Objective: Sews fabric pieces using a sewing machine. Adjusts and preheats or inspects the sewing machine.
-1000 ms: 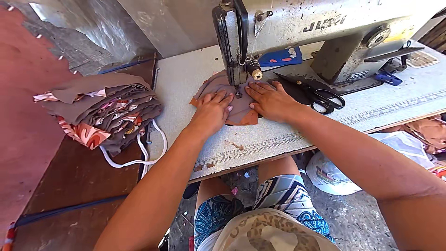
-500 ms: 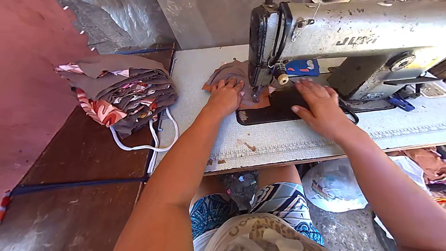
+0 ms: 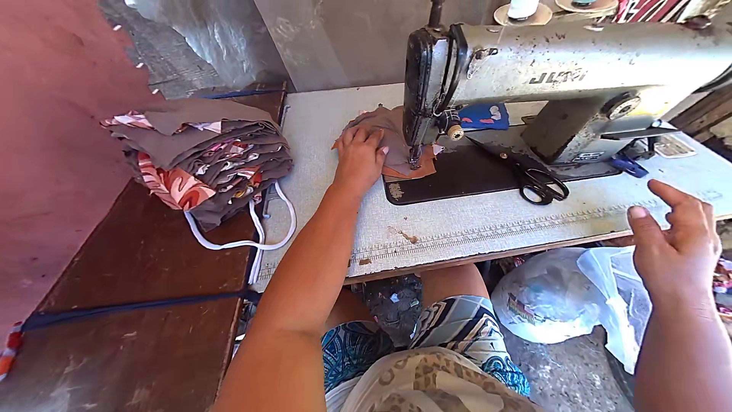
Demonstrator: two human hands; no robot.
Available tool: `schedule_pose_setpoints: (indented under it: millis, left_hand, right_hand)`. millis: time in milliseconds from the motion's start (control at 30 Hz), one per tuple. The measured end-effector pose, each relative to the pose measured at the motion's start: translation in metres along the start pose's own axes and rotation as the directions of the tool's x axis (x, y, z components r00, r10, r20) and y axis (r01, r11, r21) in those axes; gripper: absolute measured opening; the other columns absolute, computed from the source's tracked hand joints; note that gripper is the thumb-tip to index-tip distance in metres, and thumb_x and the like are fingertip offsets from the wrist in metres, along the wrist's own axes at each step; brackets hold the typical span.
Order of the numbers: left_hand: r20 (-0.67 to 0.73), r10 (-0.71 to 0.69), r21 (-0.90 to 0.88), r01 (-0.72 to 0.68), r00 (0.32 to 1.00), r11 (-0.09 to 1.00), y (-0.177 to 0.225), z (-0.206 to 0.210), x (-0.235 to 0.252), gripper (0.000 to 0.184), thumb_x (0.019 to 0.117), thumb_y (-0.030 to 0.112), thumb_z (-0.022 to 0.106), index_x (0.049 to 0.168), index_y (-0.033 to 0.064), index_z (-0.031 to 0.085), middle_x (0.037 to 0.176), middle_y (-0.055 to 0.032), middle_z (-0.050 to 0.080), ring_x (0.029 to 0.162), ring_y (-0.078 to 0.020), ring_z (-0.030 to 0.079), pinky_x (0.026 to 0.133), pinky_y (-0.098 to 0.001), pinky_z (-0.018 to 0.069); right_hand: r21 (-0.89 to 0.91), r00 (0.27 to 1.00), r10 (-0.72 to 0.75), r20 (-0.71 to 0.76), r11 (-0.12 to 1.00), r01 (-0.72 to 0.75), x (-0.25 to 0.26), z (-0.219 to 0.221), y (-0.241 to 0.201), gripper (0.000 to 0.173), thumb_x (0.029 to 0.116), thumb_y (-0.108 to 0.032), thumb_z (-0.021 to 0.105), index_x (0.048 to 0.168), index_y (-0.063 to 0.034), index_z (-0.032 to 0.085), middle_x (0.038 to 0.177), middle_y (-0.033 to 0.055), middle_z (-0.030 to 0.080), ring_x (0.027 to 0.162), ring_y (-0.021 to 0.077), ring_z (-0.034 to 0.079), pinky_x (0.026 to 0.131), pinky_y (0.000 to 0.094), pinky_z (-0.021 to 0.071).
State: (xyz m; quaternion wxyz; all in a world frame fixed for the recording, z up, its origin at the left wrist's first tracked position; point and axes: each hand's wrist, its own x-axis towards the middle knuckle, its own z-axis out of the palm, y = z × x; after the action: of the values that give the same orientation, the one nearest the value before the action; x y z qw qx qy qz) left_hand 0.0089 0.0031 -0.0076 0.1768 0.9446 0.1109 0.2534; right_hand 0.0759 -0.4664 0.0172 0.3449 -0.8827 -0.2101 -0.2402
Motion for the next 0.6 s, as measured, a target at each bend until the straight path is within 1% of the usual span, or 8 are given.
schedule_pose_setpoints:
  millis: [133, 233, 300, 333, 400, 500, 533, 600]
  left_hand:
    - [-0.083, -0.001, -0.01, 0.0, 0.997, 1.0, 0.001, -0.003, -0.002, 0.039, 0.1055, 0.027, 0.053, 0.139, 0.0114, 0.064, 0.157, -0.0165, 0.047, 0.148, -0.0423, 0.035, 0.118, -0.0635, 0.0236]
    - [-0.094, -0.008, -0.018, 0.006, 0.996, 1.0, 0.0, -0.004, -0.003, 0.039, 0.1045, 0.027, 0.055, 0.139, 0.0104, 0.064, 0.157, -0.0182, 0.045, 0.148, -0.0433, 0.034, 0.117, -0.0652, 0.0218]
    - [-0.091, -0.005, -0.022, 0.003, 0.996, 1.0, -0.001, -0.005, -0.004, 0.04, 0.1044, 0.027, 0.055, 0.139, 0.01, 0.064, 0.158, -0.0187, 0.044, 0.148, -0.0443, 0.034, 0.118, -0.0663, 0.0212]
    - [-0.093, 0.005, -0.019, -0.006, 0.996, 1.0, -0.002, -0.006, -0.004, 0.04, 0.1041, 0.027, 0.055, 0.139, 0.0096, 0.064, 0.157, -0.0194, 0.044, 0.147, -0.0454, 0.034, 0.117, -0.0671, 0.0217]
    - [-0.096, 0.015, -0.021, -0.017, 0.995, 1.0, -0.001, -0.006, -0.003, 0.039, 0.1037, 0.025, 0.056, 0.138, 0.0089, 0.064, 0.156, -0.0215, 0.045, 0.146, -0.0474, 0.034, 0.115, -0.0687, 0.0226]
    - [-0.106, 0.022, -0.017, -0.024, 0.994, 1.0, -0.001, -0.004, -0.003, 0.038, 0.1032, 0.025, 0.058, 0.137, 0.0088, 0.065, 0.155, -0.0235, 0.046, 0.145, -0.0489, 0.035, 0.114, -0.0702, 0.0224]
    - [-0.102, 0.021, -0.015, -0.023, 0.995, 1.0, -0.001, -0.005, -0.003, 0.039, 0.1035, 0.026, 0.057, 0.137, 0.0091, 0.065, 0.155, -0.0234, 0.045, 0.145, -0.0492, 0.034, 0.114, -0.0706, 0.0222]
    - [-0.098, 0.022, -0.015, -0.024, 0.995, 1.0, -0.001, -0.005, -0.004, 0.04, 0.1036, 0.027, 0.056, 0.138, 0.0093, 0.064, 0.156, -0.0223, 0.044, 0.146, -0.049, 0.033, 0.114, -0.071, 0.0215]
  right_hand:
    - [0.035, 0.995, 0.082, -0.051, 0.996, -0.08, -0.011, -0.011, 0.012, 0.058, 0.1025, -0.038, 0.049, 0.149, -0.0025, 0.049, 0.149, 0.0301, 0.045, 0.128, 0.0367, 0.054, 0.101, 0.0483, 0.0486]
    - [0.041, 0.989, 0.129, -0.074, 0.991, -0.126, -0.016, -0.016, 0.014, 0.057, 0.1027, -0.037, 0.049, 0.15, -0.0046, 0.049, 0.149, 0.0292, 0.045, 0.125, 0.0366, 0.056, 0.101, 0.0496, 0.0492]
    - [0.036, 0.989, 0.13, -0.075, 0.991, -0.128, -0.019, -0.015, 0.014, 0.057, 0.1027, -0.036, 0.048, 0.15, -0.0031, 0.048, 0.147, 0.031, 0.046, 0.116, 0.0386, 0.058, 0.096, 0.0534, 0.049]
    - [0.027, 0.99, 0.122, -0.075, 0.992, -0.12, -0.022, -0.014, 0.014, 0.057, 0.103, -0.034, 0.048, 0.15, -0.0022, 0.048, 0.146, 0.0314, 0.047, 0.118, 0.0404, 0.057, 0.097, 0.0556, 0.0484]
    - [0.004, 0.992, 0.112, -0.064, 0.994, -0.112, -0.025, -0.011, 0.01, 0.056, 0.1027, -0.032, 0.048, 0.149, -0.0008, 0.049, 0.148, 0.031, 0.047, 0.133, 0.0449, 0.05, 0.107, 0.0599, 0.0433]
    - [-0.061, 1.0, -0.006, -0.024, 0.998, 0.005, -0.023, 0.0, -0.004, 0.047, 0.1026, -0.026, 0.049, 0.14, 0.0021, 0.058, 0.142, 0.0293, 0.054, 0.133, 0.0469, 0.05, 0.106, 0.062, 0.0428]
    - [-0.078, 0.998, -0.068, 0.011, 0.995, 0.068, -0.02, 0.006, -0.01, 0.043, 0.1027, -0.026, 0.049, 0.134, 0.0007, 0.063, 0.14, 0.0279, 0.056, 0.133, 0.0476, 0.05, 0.108, 0.0645, 0.0402]
    - [-0.102, 0.975, -0.189, 0.114, 0.974, 0.201, -0.006, 0.023, -0.02, 0.036, 0.1025, -0.026, 0.052, 0.129, -0.0084, 0.07, 0.143, 0.0257, 0.056, 0.137, 0.0501, 0.047, 0.11, 0.0698, 0.0355]
